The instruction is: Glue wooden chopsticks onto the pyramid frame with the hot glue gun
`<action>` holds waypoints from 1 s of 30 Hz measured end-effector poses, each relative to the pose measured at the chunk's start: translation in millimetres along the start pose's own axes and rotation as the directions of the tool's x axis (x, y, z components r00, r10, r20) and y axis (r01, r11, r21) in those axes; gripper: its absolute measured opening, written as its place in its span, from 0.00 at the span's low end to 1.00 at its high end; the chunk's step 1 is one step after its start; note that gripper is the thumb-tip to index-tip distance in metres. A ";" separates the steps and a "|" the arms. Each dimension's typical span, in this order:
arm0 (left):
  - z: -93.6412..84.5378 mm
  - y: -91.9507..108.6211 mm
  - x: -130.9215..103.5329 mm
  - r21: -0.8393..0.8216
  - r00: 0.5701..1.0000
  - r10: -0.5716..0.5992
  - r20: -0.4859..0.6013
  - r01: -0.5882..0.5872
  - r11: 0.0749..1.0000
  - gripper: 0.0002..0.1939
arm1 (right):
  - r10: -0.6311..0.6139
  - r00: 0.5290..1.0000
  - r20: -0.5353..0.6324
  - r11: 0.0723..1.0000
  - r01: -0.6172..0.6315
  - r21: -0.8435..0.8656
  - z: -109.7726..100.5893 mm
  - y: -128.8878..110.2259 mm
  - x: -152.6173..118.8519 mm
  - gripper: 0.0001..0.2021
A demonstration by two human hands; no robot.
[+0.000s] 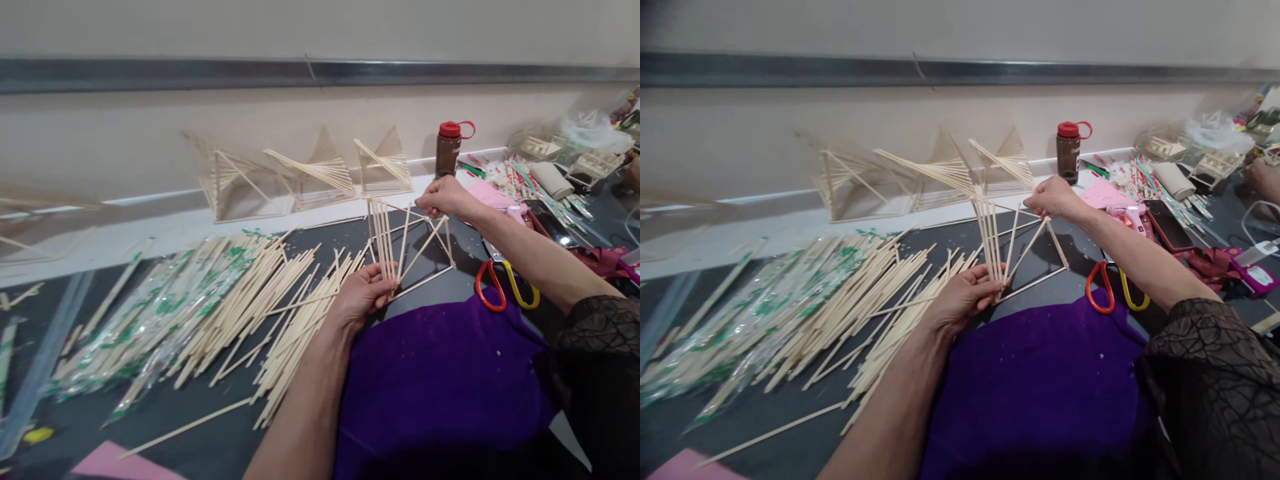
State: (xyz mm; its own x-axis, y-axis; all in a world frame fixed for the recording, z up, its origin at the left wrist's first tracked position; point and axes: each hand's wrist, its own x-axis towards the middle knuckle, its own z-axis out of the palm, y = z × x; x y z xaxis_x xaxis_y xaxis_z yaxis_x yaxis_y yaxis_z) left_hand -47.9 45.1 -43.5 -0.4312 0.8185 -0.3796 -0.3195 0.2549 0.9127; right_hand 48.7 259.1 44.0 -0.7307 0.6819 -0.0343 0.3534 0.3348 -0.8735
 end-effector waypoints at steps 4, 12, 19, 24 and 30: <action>-0.6 -0.6 0.2 -0.008 1.000 -0.005 -0.012 0.005 1.000 0.24 | -0.047 0.997 0.069 0.995 0.052 -0.080 1.5 -1.2 1.5 0.12; 3.3 1.9 -2.1 -0.025 1.000 0.005 -0.020 -0.006 1.000 0.21 | -0.213 0.970 0.113 0.796 0.240 -0.555 -10.0 -30.0 -2.6 0.08; 4.3 3.8 -3.7 -0.011 1.000 0.008 -0.026 -0.009 1.000 0.20 | -0.228 0.837 0.498 0.268 0.546 -0.794 -4.7 -59.6 1.8 0.12; 5.6 3.8 -4.5 -0.008 1.000 0.001 -0.023 -0.002 1.000 0.18 | -0.150 0.798 0.584 0.128 0.601 -0.789 11.4 -65.6 3.5 0.11; 4.4 0.7 -1.8 -0.010 1.000 0.011 -0.009 -0.011 1.000 0.17 | -0.226 0.772 0.594 0.115 0.627 -0.771 14.9 -58.6 4.8 0.09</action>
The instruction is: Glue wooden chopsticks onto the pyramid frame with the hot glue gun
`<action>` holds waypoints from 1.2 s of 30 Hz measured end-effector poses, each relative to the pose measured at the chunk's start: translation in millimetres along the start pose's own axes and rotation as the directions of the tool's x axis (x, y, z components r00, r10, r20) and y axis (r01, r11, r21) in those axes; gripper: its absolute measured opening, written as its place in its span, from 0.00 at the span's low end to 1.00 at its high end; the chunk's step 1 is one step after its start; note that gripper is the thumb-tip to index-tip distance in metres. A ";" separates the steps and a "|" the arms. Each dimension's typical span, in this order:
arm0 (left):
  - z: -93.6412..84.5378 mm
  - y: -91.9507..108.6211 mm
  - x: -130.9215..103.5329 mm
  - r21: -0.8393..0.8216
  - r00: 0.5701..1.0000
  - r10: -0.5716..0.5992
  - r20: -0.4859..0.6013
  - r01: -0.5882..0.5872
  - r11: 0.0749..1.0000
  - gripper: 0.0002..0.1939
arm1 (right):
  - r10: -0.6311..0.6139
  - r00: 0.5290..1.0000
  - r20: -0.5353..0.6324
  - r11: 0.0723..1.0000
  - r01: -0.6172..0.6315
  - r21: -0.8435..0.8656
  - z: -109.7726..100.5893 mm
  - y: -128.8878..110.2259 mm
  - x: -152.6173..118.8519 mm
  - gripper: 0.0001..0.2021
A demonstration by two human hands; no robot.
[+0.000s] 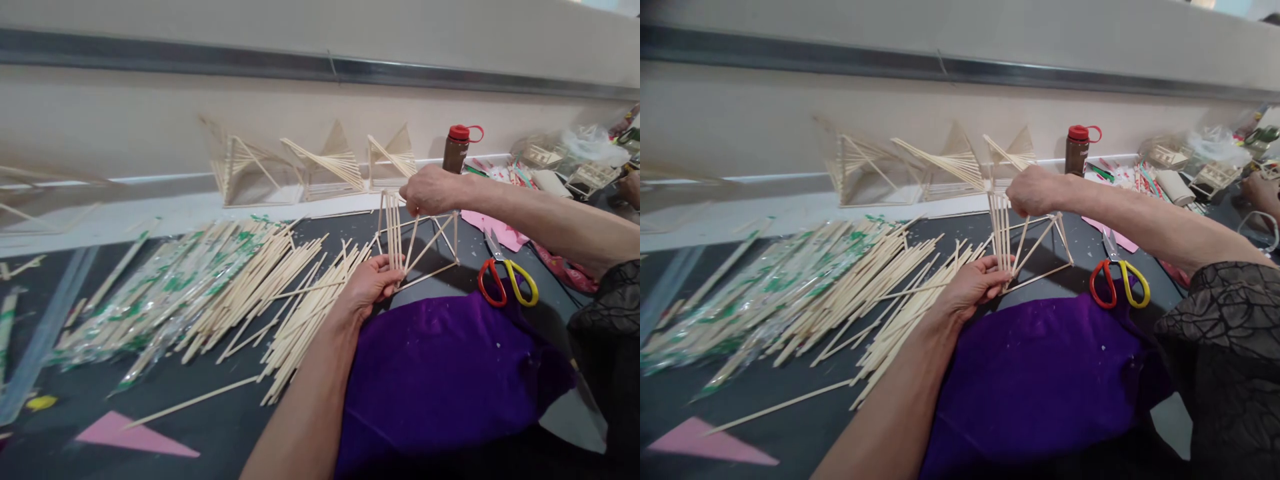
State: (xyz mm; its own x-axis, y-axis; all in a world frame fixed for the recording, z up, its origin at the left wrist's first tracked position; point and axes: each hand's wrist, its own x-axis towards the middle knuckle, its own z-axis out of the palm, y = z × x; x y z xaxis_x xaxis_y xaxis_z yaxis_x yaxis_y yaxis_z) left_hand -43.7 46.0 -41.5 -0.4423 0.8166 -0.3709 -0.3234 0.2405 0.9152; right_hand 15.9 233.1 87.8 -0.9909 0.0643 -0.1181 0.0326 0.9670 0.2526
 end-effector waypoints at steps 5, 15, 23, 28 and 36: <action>-0.5 -0.7 1.7 -0.015 1.000 0.006 0.025 -0.005 1.000 0.16 | -0.061 0.998 -0.027 0.998 0.061 0.007 1.5 3.8 -1.4 0.10; 2.1 1.3 -0.9 -0.009 1.000 0.015 0.013 -0.015 1.000 0.15 | -0.193 0.979 -0.067 0.976 0.184 -0.115 7.4 3.2 -2.4 0.12; 3.7 3.1 -3.1 0.012 1.000 0.012 -0.002 -0.012 1.000 0.15 | -0.101 0.988 -0.118 0.970 0.124 0.208 25.3 17.6 3.6 0.13; 3.3 1.9 -2.5 0.010 1.000 0.009 -0.011 -0.008 1.000 0.15 | 0.033 0.996 -0.085 0.834 0.020 0.552 27.9 23.4 -2.1 0.12; 3.9 2.8 -3.7 0.010 1.000 0.007 -0.025 -0.007 1.000 0.16 | 0.097 0.995 -0.021 0.589 -0.040 0.807 33.0 27.3 -7.6 0.10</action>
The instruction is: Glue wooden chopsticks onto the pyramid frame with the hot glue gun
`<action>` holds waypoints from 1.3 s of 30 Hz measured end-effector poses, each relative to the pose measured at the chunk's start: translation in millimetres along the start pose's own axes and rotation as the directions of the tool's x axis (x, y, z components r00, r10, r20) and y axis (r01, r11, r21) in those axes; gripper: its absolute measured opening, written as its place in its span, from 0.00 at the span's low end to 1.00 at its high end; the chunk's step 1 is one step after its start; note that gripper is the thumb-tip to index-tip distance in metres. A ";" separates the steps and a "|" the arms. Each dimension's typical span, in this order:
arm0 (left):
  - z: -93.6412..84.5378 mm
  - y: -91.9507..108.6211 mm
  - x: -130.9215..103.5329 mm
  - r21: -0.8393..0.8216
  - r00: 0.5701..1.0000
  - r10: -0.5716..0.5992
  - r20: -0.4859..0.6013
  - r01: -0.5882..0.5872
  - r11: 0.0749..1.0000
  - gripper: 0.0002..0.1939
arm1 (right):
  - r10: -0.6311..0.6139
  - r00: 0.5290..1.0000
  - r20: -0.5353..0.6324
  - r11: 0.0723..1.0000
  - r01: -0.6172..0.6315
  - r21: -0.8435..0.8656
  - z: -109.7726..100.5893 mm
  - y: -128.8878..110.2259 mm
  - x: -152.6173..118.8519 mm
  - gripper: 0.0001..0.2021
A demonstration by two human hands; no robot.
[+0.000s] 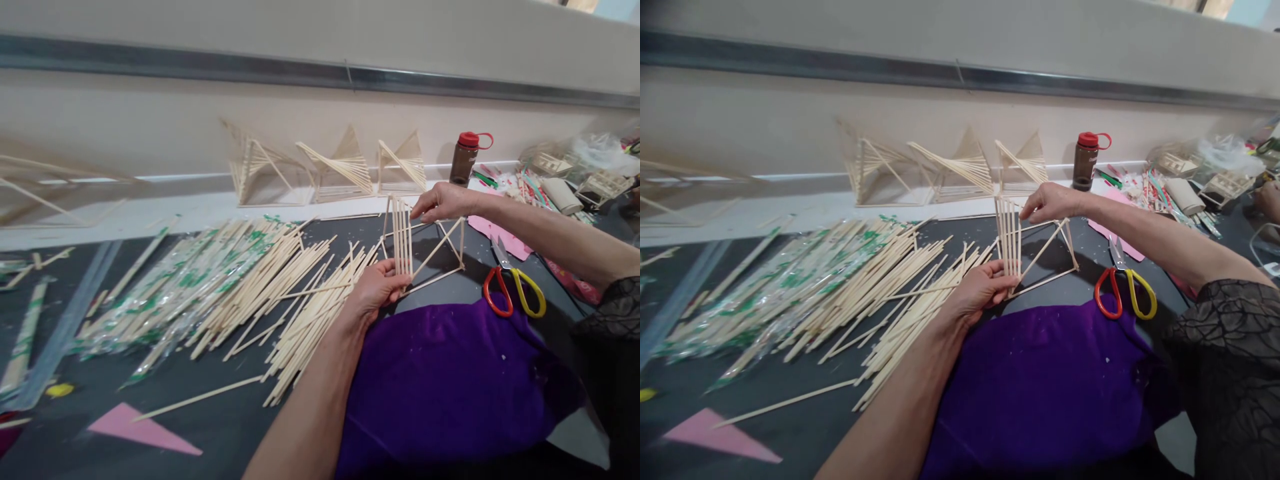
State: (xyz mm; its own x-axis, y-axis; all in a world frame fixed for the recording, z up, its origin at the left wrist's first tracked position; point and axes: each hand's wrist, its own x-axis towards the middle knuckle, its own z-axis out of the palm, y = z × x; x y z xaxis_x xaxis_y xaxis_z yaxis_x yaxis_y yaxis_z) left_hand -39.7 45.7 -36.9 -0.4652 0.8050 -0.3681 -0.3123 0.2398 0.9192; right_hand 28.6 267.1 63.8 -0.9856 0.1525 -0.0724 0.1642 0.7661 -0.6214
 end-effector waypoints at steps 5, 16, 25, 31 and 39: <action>-0.2 -0.4 0.1 -0.004 1.000 0.002 0.001 -0.002 1.000 0.17 | 0.084 0.996 0.021 0.981 -0.087 0.176 4.7 5.0 0.7 0.10; -1.3 -3.6 2.7 0.006 1.000 0.012 0.019 -0.012 1.000 0.21 | 0.317 0.948 -0.020 0.916 -0.300 0.268 13.9 -3.7 18.0 0.09; -0.9 -1.2 -0.6 0.037 0.999 0.012 0.030 -0.013 0.999 0.24 | 0.406 0.908 0.105 0.843 -0.417 0.340 22.9 -14.0 22.4 0.13; -3.1 -2.4 1.2 0.050 1.000 0.006 0.024 -0.007 0.999 0.25 | 0.414 0.906 0.090 0.848 -0.420 0.324 23.5 -20.1 19.7 0.14; -3.6 -5.4 4.1 0.057 1.000 0.012 0.024 -0.014 0.998 0.24 | 0.424 0.900 0.101 0.858 -0.434 0.275 23.2 -29.4 16.7 0.12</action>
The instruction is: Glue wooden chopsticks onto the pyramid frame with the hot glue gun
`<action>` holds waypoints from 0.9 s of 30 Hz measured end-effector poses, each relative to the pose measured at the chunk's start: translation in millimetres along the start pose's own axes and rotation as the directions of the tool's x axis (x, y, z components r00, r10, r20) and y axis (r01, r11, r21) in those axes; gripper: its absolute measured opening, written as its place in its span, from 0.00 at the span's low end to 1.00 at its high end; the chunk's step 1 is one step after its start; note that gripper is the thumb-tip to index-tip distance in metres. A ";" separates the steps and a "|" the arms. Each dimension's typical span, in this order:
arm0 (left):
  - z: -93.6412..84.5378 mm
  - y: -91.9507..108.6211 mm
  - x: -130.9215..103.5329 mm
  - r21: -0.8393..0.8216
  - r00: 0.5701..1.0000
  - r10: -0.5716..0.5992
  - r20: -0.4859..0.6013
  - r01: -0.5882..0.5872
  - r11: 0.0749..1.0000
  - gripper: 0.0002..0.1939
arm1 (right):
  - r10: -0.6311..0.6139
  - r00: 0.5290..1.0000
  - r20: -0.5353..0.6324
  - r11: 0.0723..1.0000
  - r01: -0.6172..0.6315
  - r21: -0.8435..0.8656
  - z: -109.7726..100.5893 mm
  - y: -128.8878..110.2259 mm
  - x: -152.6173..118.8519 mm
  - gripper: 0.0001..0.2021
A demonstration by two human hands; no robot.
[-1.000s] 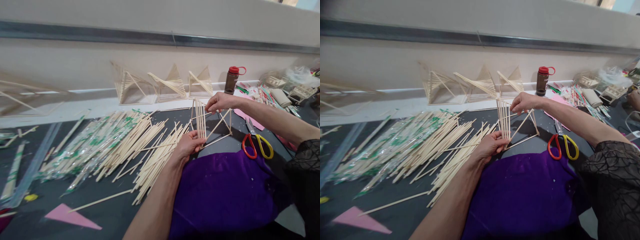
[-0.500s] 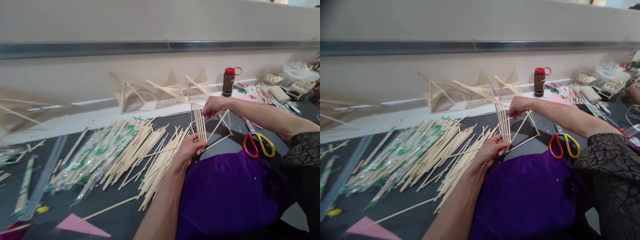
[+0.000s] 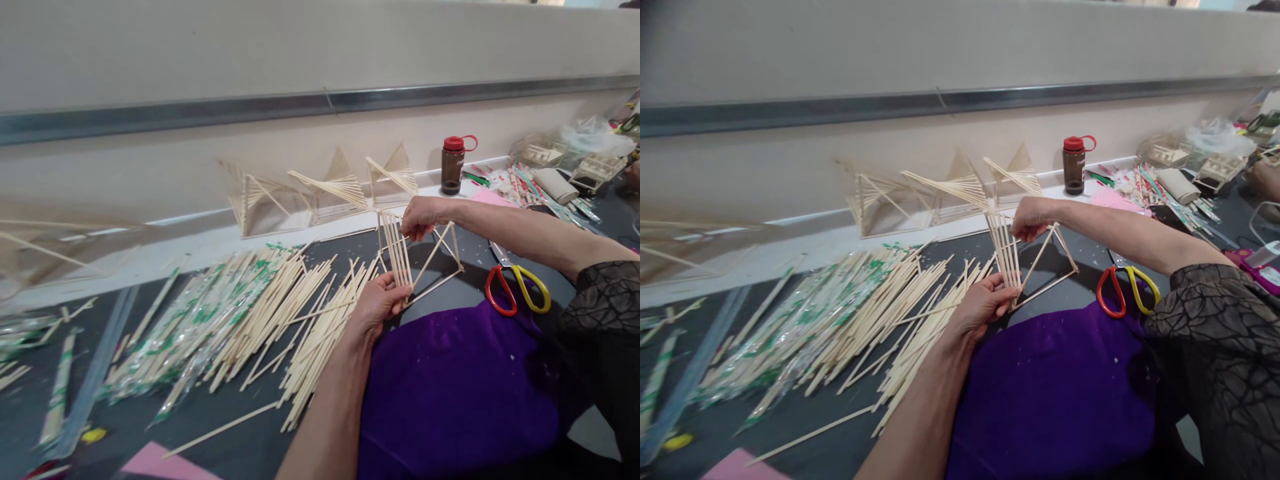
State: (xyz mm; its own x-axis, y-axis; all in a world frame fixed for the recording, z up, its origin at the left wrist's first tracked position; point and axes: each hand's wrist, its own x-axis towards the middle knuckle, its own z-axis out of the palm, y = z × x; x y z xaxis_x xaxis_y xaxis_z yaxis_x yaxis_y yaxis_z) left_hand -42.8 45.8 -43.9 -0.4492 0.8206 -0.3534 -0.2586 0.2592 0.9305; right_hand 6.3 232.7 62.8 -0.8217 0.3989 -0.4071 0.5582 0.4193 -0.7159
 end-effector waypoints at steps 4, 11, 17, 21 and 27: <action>-1.8 -1.5 0.0 0.008 1.000 0.001 -0.004 -0.001 1.000 0.26 | -0.016 1.000 -0.002 1.000 0.016 -0.006 0.5 -0.7 -1.8 0.13; -2.5 -2.5 -0.7 0.022 1.000 -0.001 0.023 0.000 1.000 0.23 | -0.052 0.999 -0.016 0.999 0.052 0.008 0.9 1.1 -3.5 0.12; -2.9 -2.5 -0.7 0.026 1.000 0.007 0.023 -0.007 1.000 0.23 | -0.071 0.997 -0.011 0.997 0.071 -0.023 1.4 -1.2 -4.0 0.11; -3.7 -3.2 0.2 0.024 1.000 0.017 0.025 -0.018 1.000 0.22 | -0.083 0.997 0.002 0.995 0.083 -0.061 1.1 -1.3 -0.6 0.11; -3.7 -3.0 -0.5 0.025 1.000 0.017 0.022 -0.018 1.000 0.21 | -0.092 0.995 0.031 0.991 0.094 -0.094 -2.8 3.7 6.0 0.10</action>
State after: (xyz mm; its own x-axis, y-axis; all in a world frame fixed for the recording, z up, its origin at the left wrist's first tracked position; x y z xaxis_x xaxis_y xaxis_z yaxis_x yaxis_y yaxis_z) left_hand -45.0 42.7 -46.9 -0.4344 0.8361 -0.3349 -0.2291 0.2570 0.9389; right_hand 3.7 238.9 59.3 -0.8726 0.3329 -0.3574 0.4866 0.5299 -0.6945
